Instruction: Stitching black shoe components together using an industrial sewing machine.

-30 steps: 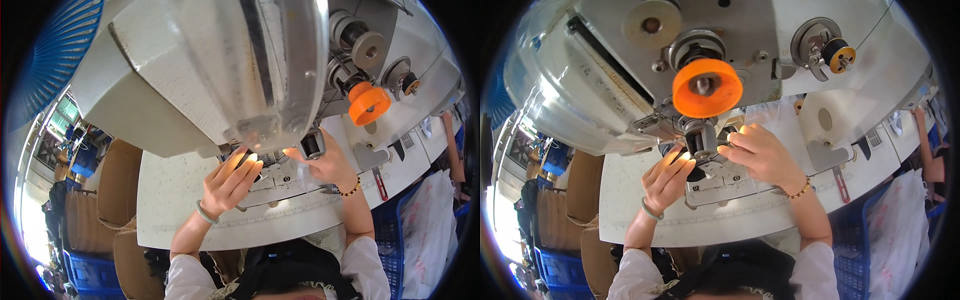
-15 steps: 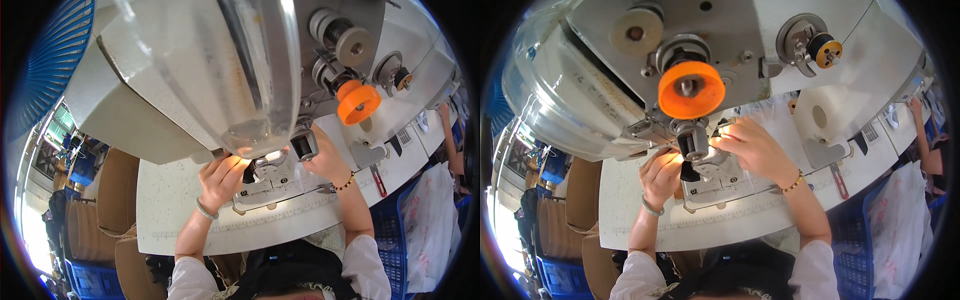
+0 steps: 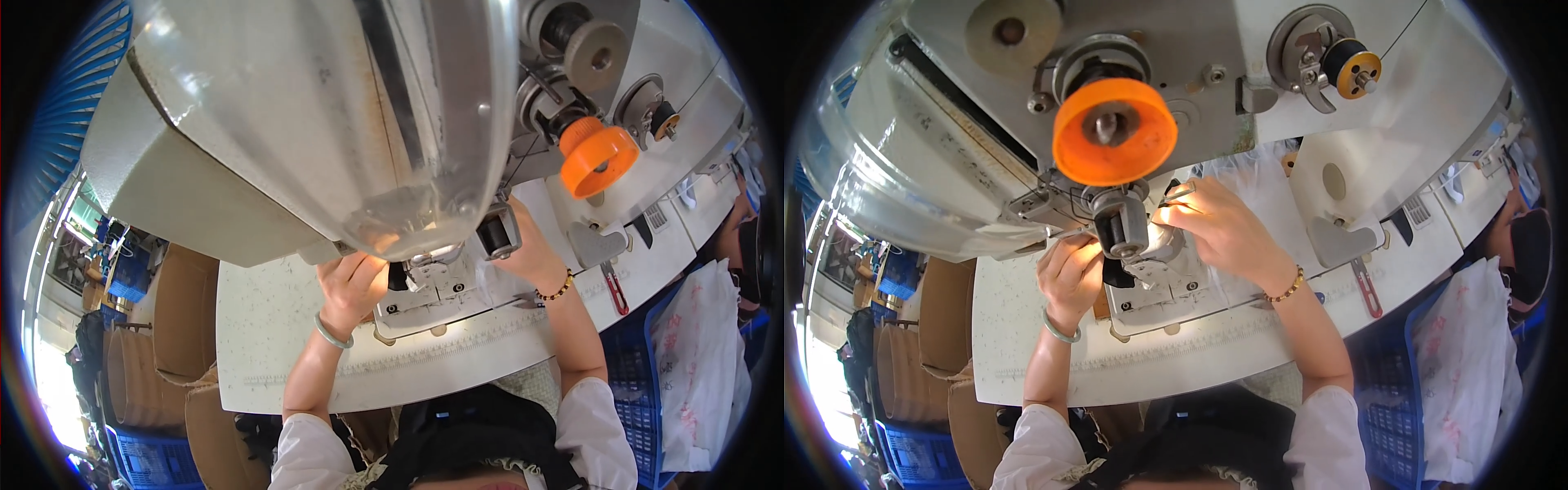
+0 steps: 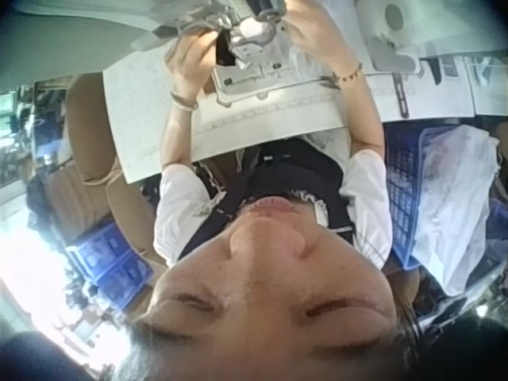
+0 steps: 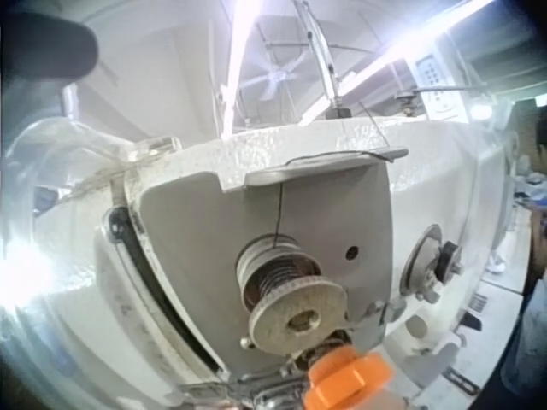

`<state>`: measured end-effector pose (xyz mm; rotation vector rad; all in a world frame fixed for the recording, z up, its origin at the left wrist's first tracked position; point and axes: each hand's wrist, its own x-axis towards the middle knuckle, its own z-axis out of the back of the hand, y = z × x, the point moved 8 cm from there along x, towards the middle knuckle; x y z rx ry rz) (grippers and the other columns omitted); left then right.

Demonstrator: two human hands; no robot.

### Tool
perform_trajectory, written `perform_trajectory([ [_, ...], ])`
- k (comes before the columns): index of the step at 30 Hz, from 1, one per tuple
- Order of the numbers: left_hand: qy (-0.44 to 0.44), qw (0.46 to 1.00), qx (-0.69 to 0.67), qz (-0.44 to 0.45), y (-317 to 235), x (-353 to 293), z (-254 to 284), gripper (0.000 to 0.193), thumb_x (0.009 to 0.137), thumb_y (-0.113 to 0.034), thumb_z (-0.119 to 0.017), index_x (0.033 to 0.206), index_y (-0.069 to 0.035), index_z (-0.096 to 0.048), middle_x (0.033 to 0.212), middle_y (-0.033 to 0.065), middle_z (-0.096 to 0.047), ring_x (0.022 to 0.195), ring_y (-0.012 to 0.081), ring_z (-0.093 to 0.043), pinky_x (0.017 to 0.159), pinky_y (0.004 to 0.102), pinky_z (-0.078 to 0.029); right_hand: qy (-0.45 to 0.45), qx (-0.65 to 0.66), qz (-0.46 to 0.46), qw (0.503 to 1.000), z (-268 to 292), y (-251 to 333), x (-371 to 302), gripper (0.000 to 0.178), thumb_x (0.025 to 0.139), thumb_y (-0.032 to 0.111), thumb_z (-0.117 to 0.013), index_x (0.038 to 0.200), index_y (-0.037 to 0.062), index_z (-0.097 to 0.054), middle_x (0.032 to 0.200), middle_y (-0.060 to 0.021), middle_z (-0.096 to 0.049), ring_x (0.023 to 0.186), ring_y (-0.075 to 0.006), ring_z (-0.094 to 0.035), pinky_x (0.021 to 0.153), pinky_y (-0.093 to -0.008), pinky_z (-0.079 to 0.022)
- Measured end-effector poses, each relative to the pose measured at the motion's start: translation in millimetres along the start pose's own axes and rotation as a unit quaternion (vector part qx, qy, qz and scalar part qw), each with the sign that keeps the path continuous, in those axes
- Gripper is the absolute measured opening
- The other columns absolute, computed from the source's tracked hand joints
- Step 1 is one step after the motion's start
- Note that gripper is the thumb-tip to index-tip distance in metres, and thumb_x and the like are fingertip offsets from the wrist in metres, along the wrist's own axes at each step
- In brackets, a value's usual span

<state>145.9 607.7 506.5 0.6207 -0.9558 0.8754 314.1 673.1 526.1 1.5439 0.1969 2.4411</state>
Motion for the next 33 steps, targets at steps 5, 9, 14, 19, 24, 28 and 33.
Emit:
perform_trajectory([
  [5,0.008,1.0,0.005,0.029,3.9,-4.4,-0.9,0.024,0.056,0.01,-0.067,0.076,-0.003,-0.06,0.078,0.0084,-0.062,0.067,0.0223,-0.062,0.057,0.0285,-0.049,-0.007,0.008,-0.011,1.0,0.1,1.3,1.0,0.032,0.065,-0.008,-0.054,0.092,0.0083,-0.062,0.09,-0.0079,-0.057,0.083,-0.0271,-0.052,0.073,-0.0348,-0.043],
  [9,0.003,1.0,0.002,0.025,0.7,0.7,-1.4,0.023,0.059,0.009,-0.068,0.076,-0.003,-0.06,0.078,0.0079,-0.062,0.067,0.0221,-0.062,0.057,0.0279,-0.049,-0.005,0.027,-0.029,0.999,1.0,-1.1,-1.4,0.034,0.066,-0.009,-0.054,0.093,0.0087,-0.062,0.09,-0.0078,-0.056,0.084,-0.0267,-0.052,0.073,-0.0346,-0.043],
  [14,-0.022,0.999,-0.011,0.041,0.2,1.5,-2.9,0.022,0.062,0.007,-0.069,0.079,-0.003,-0.059,0.077,0.0086,-0.061,0.066,0.0238,-0.061,0.056,0.0295,-0.048,0.005,0.039,-0.036,0.999,-10.7,-11.3,-6.1,0.034,0.068,-0.009,-0.054,0.095,0.0092,-0.063,0.092,-0.0076,-0.057,0.086,-0.0259,-0.053,0.076,-0.0346,-0.044],
  [19,0.024,0.975,0.103,0.197,20.9,-1.9,-17.4,0.021,0.072,-0.003,-0.063,0.092,-0.005,-0.058,0.072,0.0088,-0.06,0.06,0.0284,-0.056,0.055,0.0373,-0.045,-0.046,0.041,-0.059,0.996,-14.6,-24.8,-11.0,0.027,0.075,-0.008,-0.055,0.097,0.0067,-0.062,0.095,-0.0079,-0.058,0.091,-0.0258,-0.054,0.081,-0.0337,-0.044],
  [24,0.07,0.952,0.03,0.298,55.7,7.6,-29.7,0.033,0.076,-0.012,-0.063,0.107,-0.004,-0.058,0.1,0.0179,-0.061,0.095,0.038,-0.055,0.083,0.0427,-0.043,-0.131,0.109,-0.133,0.976,-21.0,-56.7,-11.8,0.079,0.069,0.004,-0.074,0.135,0.0054,-0.03,0.128,-0.0135,-0.041,0.103,-0.0269,-0.052,0.087,-0.0336,-0.042],
  [28,0.06,0.976,0.0,0.208,73.1,-2.4,-47.9,0.027,0.077,-0.015,-0.064,0.102,-0.003,-0.061,0.101,0.0152,-0.062,0.092,0.0341,-0.057,0.082,0.0413,-0.044,-0.02,-0.053,-0.156,0.986,-39.5,-69.8,-8.7,0.075,0.069,0.008,-0.07,0.134,0.0039,-0.033,0.131,-0.0135,-0.042,0.111,-0.0292,-0.048,0.094,-0.0377,-0.04],
  [33,0.035,0.95,-0.188,0.246,92.7,-11.8,-49.2,0.027,0.075,-0.008,-0.066,0.101,-0.003,-0.061,0.101,0.0141,-0.061,0.092,0.0305,-0.057,0.082,0.0388,-0.044,0.079,-0.153,-0.104,0.98,-61.4,-73.6,4.7,0.042,0.072,0.006,-0.057,0.113,0.0021,-0.055,0.116,-0.0094,-0.055,0.102,-0.0272,-0.053,0.086,-0.0361,-0.044],
])
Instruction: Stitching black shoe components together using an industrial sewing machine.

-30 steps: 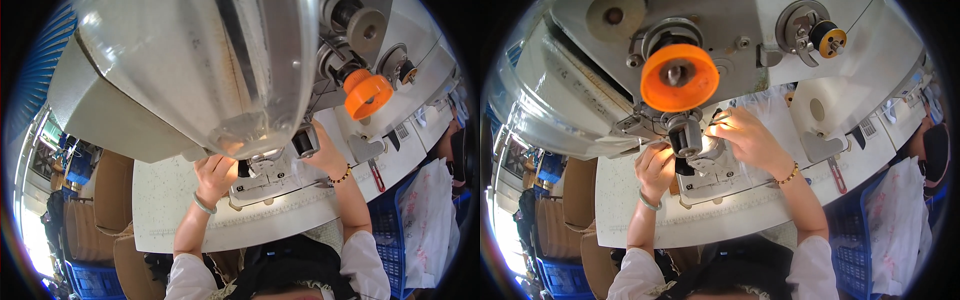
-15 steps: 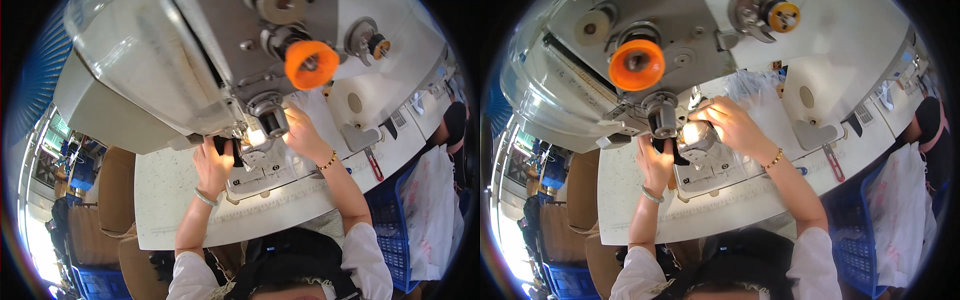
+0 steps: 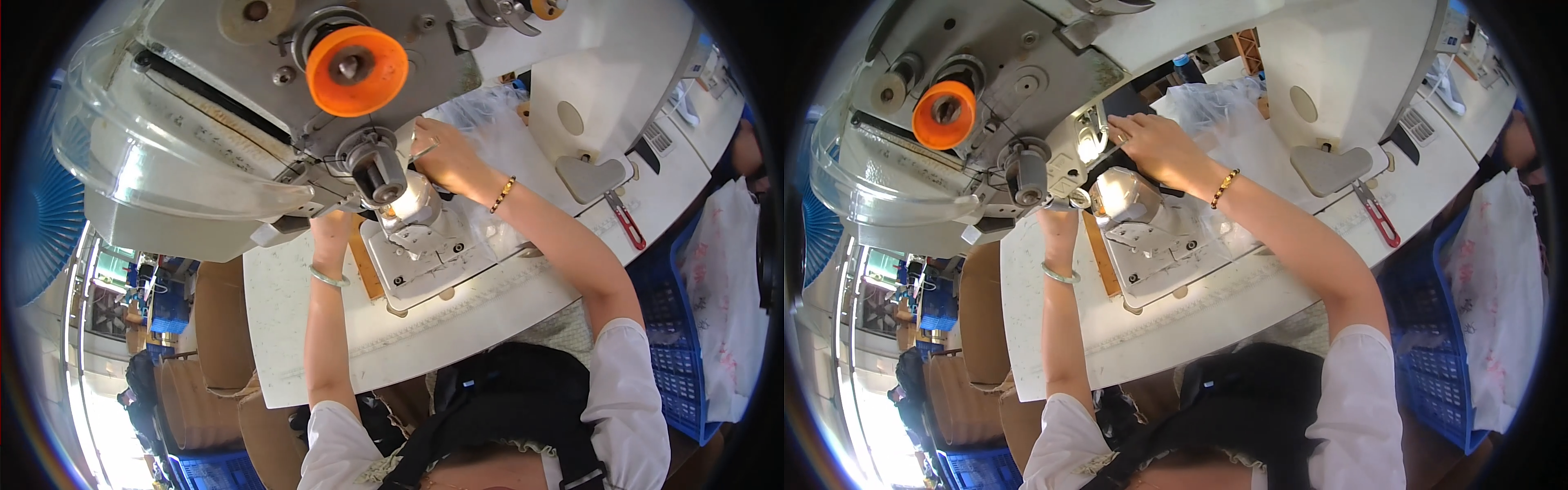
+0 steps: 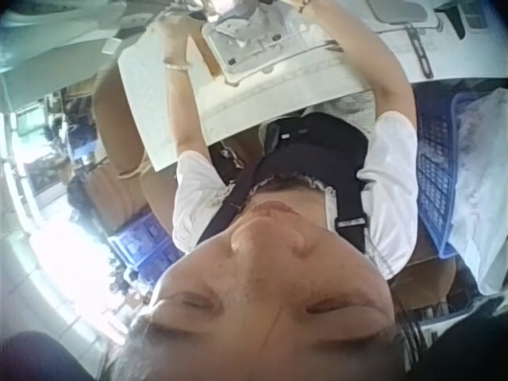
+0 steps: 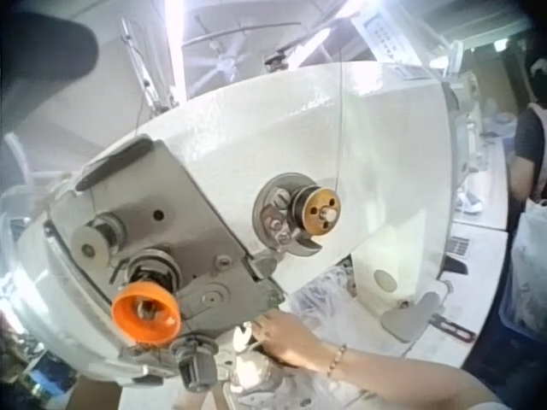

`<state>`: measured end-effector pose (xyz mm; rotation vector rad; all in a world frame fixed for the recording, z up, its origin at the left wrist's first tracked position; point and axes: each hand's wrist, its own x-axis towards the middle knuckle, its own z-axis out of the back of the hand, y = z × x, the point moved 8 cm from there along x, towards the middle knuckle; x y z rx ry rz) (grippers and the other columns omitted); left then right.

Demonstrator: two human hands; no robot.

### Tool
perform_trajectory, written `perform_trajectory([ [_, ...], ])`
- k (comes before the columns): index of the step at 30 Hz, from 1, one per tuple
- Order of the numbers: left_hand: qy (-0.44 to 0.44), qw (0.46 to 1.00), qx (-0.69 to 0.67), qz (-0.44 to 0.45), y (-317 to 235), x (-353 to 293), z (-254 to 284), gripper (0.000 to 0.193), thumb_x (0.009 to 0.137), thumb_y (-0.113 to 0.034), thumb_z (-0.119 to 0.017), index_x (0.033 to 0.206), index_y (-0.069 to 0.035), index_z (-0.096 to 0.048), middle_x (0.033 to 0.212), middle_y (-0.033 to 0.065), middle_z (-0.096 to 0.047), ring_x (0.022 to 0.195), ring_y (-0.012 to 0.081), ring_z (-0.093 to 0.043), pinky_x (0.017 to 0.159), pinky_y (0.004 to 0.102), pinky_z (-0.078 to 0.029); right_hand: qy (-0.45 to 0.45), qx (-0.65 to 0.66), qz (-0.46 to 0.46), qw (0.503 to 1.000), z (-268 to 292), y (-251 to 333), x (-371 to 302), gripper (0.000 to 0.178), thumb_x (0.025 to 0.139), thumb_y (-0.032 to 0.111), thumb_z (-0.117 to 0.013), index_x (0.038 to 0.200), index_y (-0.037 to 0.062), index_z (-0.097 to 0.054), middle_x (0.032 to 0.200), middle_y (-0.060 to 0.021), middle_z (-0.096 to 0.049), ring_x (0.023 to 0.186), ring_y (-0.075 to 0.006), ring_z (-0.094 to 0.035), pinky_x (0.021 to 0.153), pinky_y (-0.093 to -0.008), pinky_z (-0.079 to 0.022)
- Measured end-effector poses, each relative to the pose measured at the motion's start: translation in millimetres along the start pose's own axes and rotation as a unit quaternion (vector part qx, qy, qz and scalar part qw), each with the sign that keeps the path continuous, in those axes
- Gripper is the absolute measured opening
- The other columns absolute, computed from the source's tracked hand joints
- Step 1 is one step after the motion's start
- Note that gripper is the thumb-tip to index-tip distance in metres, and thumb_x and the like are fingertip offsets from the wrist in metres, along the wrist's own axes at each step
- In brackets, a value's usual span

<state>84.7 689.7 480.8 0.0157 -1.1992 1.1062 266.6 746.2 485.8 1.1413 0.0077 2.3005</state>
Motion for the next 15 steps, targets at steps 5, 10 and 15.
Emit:
perform_trajectory([
  [5,0.066,0.984,0.161,-0.047,-21.5,-0.7,-9.3,0.03,0.077,-0.011,-0.066,0.105,-0.003,-0.059,0.103,0.0134,-0.061,0.097,0.0306,-0.056,0.086,0.0397,-0.042,-0.065,0.034,0.165,0.984,18.5,18.4,-3.1,0.018,0.069,0.015,-0.059,0.084,0.0054,-0.063,0.095,-0.005,-0.063,0.096,-0.0213,-0.057,0.08,-0.0331,-0.047],
  [10,-0.06,0.976,0.136,-0.157,-30.6,-5.9,10.1,0.019,0.069,-0.002,-0.07,0.086,0.0,-0.062,0.082,0.0105,-0.065,0.073,0.0212,-0.061,0.068,0.0314,-0.047,-0.05,0.064,0.187,0.979,37.5,30.2,1.2,0.02,0.073,0.018,-0.064,0.091,0.0072,-0.065,0.091,-0.0043,-0.065,0.098,-0.0221,-0.057,0.083,-0.0342,-0.046],
  [15,-0.103,0.97,0.171,-0.139,-50.8,-19.9,17.7,0.012,0.066,0.001,-0.069,0.075,-0.002,-0.061,0.069,0.0076,-0.063,0.056,0.0187,-0.057,0.052,0.0281,-0.043,-0.051,0.071,0.157,0.984,50.5,27.4,2.2,0.016,0.075,0.015,-0.065,0.09,0.0088,-0.067,0.096,-0.0041,-0.065,0.101,-0.0229,-0.056,0.087,-0.034,-0.045],
])
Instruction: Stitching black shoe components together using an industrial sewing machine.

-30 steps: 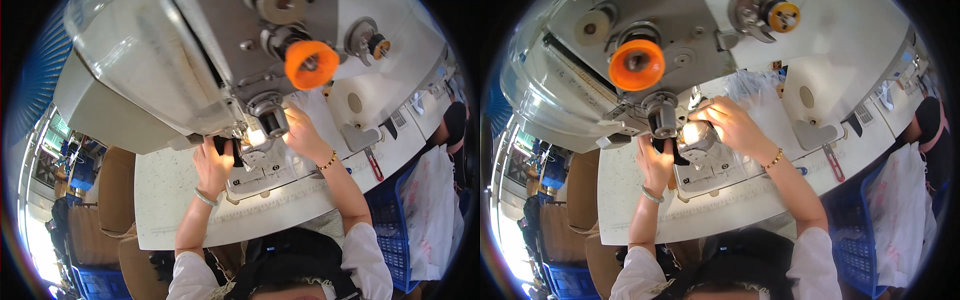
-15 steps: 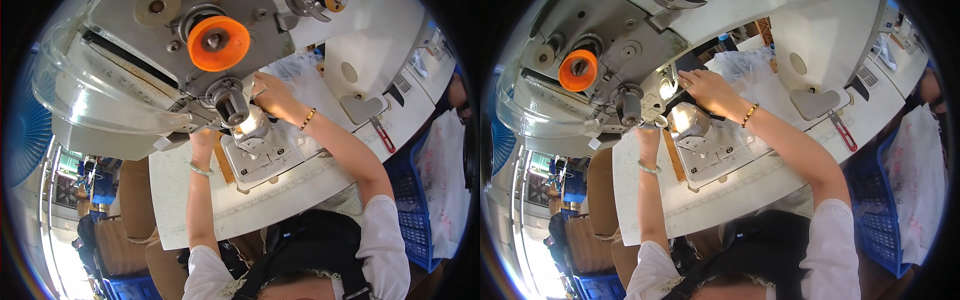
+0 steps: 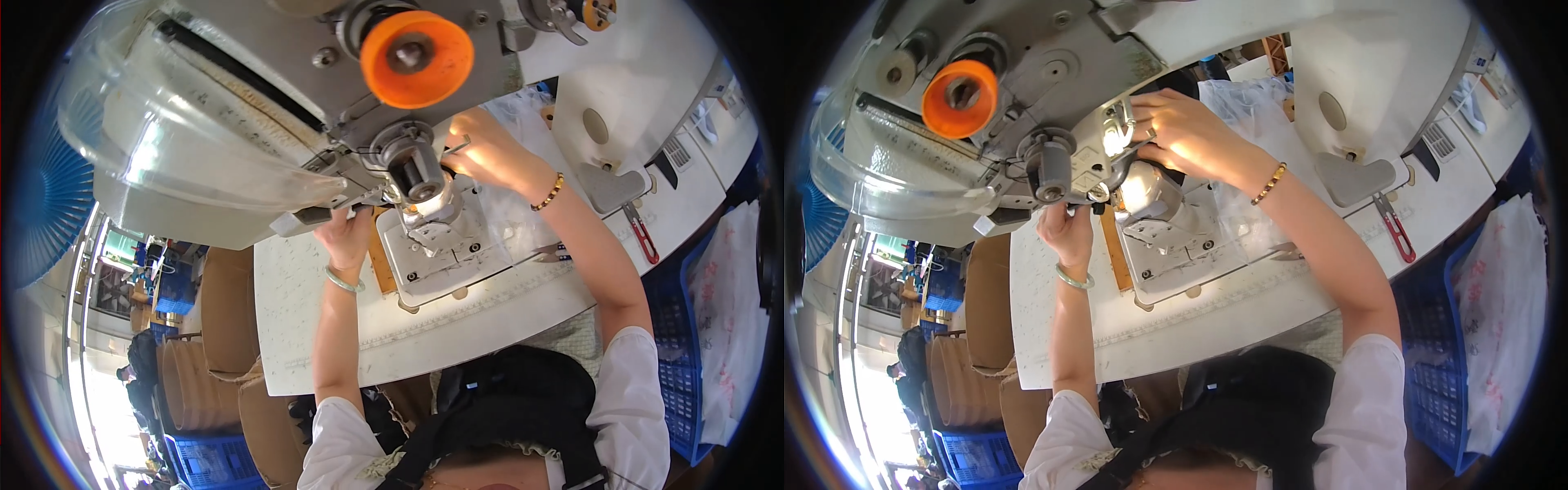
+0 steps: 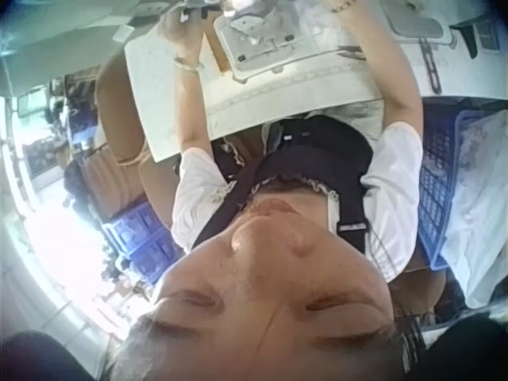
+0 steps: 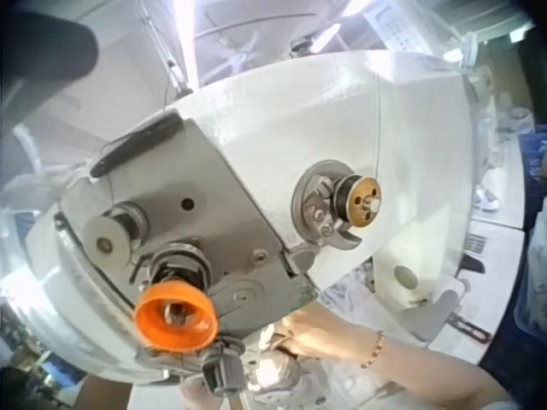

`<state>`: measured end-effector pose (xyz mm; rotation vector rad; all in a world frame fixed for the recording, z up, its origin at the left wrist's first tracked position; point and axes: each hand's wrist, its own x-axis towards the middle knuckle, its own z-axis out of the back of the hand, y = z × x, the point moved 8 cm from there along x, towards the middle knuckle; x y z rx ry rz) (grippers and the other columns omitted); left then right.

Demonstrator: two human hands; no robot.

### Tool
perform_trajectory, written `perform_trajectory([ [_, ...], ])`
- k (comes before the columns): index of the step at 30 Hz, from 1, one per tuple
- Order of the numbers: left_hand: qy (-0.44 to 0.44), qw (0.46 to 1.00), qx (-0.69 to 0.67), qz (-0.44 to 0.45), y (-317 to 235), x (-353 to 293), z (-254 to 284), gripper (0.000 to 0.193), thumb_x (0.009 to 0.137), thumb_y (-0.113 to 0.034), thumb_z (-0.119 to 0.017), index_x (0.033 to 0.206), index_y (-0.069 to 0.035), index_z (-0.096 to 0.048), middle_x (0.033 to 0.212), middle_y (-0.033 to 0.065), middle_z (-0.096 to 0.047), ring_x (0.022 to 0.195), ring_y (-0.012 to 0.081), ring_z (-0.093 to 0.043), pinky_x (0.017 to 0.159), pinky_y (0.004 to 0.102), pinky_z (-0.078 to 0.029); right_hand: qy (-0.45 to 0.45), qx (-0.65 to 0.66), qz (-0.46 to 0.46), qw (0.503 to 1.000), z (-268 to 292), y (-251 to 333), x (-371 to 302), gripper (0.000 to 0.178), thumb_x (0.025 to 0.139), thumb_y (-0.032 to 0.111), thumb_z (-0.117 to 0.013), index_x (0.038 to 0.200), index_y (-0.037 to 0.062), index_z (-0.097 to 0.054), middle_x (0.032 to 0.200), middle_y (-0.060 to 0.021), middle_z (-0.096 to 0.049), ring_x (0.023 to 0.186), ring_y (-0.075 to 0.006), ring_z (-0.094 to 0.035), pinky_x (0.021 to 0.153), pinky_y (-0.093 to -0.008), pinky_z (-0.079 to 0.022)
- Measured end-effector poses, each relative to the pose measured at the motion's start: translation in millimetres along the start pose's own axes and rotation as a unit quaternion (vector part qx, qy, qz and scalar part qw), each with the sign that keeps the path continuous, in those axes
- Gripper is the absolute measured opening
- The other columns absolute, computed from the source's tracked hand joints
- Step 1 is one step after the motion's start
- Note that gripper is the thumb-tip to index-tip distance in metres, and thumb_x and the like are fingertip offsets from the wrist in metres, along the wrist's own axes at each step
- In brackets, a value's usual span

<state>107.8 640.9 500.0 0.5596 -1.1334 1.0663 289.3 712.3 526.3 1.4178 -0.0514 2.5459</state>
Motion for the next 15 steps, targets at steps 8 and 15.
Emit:
perform_trajectory([
  [8,0.024,0.99,-0.045,-0.132,-50.6,1.4,10.8,0.027,0.058,0.008,-0.068,0.081,-0.005,-0.064,0.086,0.0088,-0.066,0.073,0.023,-0.063,0.064,0.0291,-0.05,0.006,0.01,0.026,1.0,14.5,21.7,-8.3,0.031,0.065,0.0,-0.061,0.093,0.0095,-0.068,0.094,-0.0036,-0.066,0.091,-0.0225,-0.059,0.079,-0.0314,-0.049],
  [15,0.037,0.99,-0.052,-0.127,-50.4,0.8,14.1,0.033,0.058,0.007,-0.064,0.088,-0.006,-0.065,0.086,0.007,-0.066,0.074,0.0224,-0.064,0.065,0.0291,-0.053,0.009,0.029,-0.003,1.0,11.1,20.9,-13.5,0.037,0.064,-0.005,-0.059,0.097,0.0114,-0.066,0.099,-0.0026,-0.064,0.099,-0.0231,-0.058,0.085,-0.0319,-0.049],
])
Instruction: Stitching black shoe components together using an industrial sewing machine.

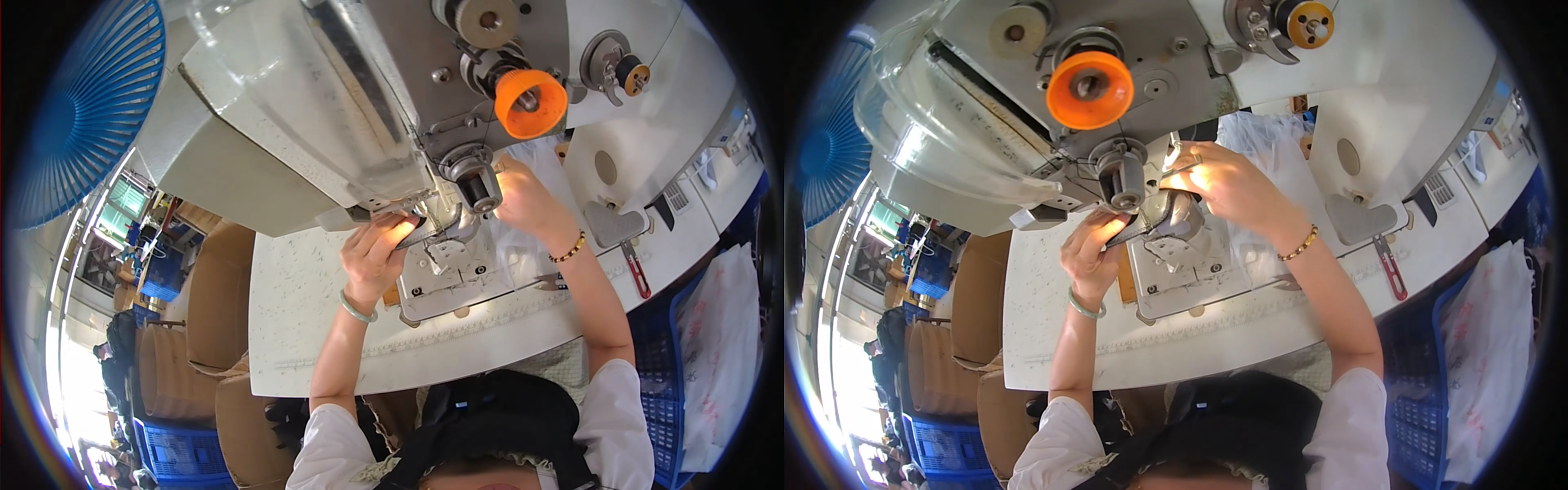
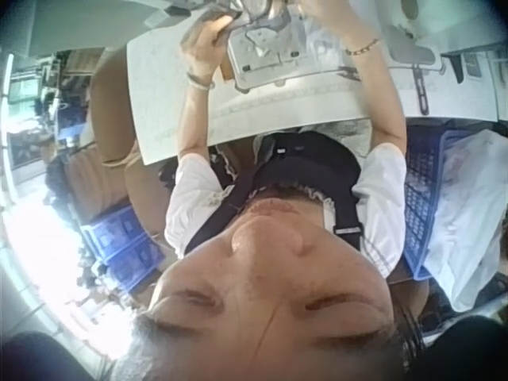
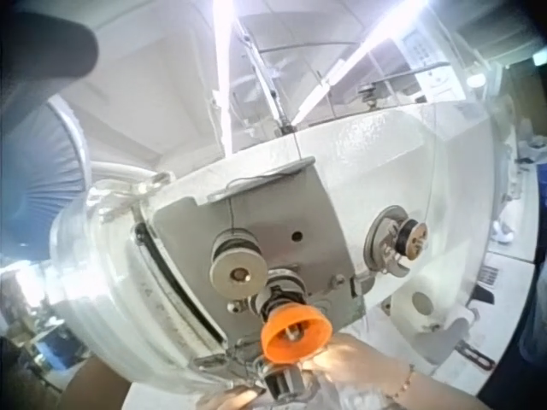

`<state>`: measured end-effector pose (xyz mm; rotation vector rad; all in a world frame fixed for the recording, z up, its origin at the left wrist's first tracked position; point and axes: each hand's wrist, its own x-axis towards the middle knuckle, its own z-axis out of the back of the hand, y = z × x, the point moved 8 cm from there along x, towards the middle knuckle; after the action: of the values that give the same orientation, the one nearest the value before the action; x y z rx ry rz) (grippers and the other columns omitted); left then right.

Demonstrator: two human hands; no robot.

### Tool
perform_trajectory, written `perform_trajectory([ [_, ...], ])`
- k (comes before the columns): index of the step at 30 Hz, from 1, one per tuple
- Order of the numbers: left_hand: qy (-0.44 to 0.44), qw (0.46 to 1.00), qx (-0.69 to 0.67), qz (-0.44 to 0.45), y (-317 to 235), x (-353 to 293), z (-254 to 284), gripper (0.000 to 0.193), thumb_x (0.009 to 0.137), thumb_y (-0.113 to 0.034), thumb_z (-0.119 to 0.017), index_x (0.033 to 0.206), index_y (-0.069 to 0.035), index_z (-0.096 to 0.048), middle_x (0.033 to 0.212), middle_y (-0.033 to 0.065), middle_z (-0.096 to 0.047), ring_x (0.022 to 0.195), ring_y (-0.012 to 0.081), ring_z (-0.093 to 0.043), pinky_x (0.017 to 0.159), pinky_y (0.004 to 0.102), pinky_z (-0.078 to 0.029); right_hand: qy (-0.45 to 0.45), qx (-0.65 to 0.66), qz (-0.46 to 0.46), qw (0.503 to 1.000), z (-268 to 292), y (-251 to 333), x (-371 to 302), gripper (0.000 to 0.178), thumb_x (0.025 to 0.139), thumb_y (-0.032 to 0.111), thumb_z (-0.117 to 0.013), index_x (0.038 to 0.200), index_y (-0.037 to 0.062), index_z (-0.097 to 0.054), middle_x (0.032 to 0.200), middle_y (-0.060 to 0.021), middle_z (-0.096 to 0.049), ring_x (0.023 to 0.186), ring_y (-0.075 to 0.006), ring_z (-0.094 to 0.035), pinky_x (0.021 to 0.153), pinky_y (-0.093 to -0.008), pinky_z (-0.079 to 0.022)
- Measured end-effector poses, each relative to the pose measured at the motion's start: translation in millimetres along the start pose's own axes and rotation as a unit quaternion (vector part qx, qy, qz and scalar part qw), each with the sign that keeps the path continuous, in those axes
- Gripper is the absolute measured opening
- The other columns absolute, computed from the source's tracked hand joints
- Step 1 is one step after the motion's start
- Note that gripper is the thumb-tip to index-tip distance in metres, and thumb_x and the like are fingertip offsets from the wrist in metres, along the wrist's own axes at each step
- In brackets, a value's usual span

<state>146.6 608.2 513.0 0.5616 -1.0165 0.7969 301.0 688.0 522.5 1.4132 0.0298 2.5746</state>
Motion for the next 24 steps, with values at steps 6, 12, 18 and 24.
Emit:
perform_trajectory([
  [6,0.043,0.999,-0.014,-0.005,-14.5,2.5,2.6,0.031,0.059,0.009,-0.061,0.088,-0.004,-0.065,0.086,0.0074,-0.065,0.086,0.0266,-0.066,0.073,0.0324,-0.055,-0.041,-0.011,0.017,0.999,4.9,12.9,-8.4,0.026,0.067,0.0,-0.059,0.091,0.0087,-0.064,0.092,-0.0024,-0.062,0.094,-0.0235,-0.06,0.084,-0.0339,-0.051],
  [12,0.037,0.997,-0.057,-0.022,-23.4,1.3,2.0,0.02,0.064,0.009,-0.064,0.082,0.001,-0.063,0.084,0.0113,-0.065,0.084,0.0299,-0.066,0.083,0.0395,-0.055,-0.052,-0.004,0.038,0.998,11.9,26.6,-9.5,0.025,0.065,0.001,-0.06,0.09,0.0041,-0.062,0.091,-0.0032,-0.061,0.088,-0.0225,-0.059,0.082,-0.0338,-0.048],
  [18,0.04,0.997,-0.061,-0.023,-24.5,-0.9,0.8,0.029,0.061,0.015,-0.056,0.087,0.002,-0.063,0.087,0.0116,-0.064,0.09,0.0289,-0.065,0.084,0.0372,-0.055,-0.058,0.001,0.039,0.998,10.4,27.8,-12.1,0.023,0.063,0.002,-0.061,0.086,0.0009,-0.06,0.09,-0.0057,-0.059,0.084,-0.0218,-0.057,0.076,-0.0331,-0.047],
  [24,0.027,0.997,-0.069,-0.023,-19.1,-5.2,0.4,0.029,0.062,0.014,-0.057,0.087,0.001,-0.064,0.086,0.0111,-0.064,0.089,0.0281,-0.066,0.083,0.0372,-0.055,-0.076,-0.006,0.035,0.997,14.3,32.1,-9.8,0.023,0.063,0.002,-0.061,0.085,0.0002,-0.059,0.092,-0.0069,-0.058,0.084,-0.0217,-0.056,0.075,-0.0333,-0.047],
])
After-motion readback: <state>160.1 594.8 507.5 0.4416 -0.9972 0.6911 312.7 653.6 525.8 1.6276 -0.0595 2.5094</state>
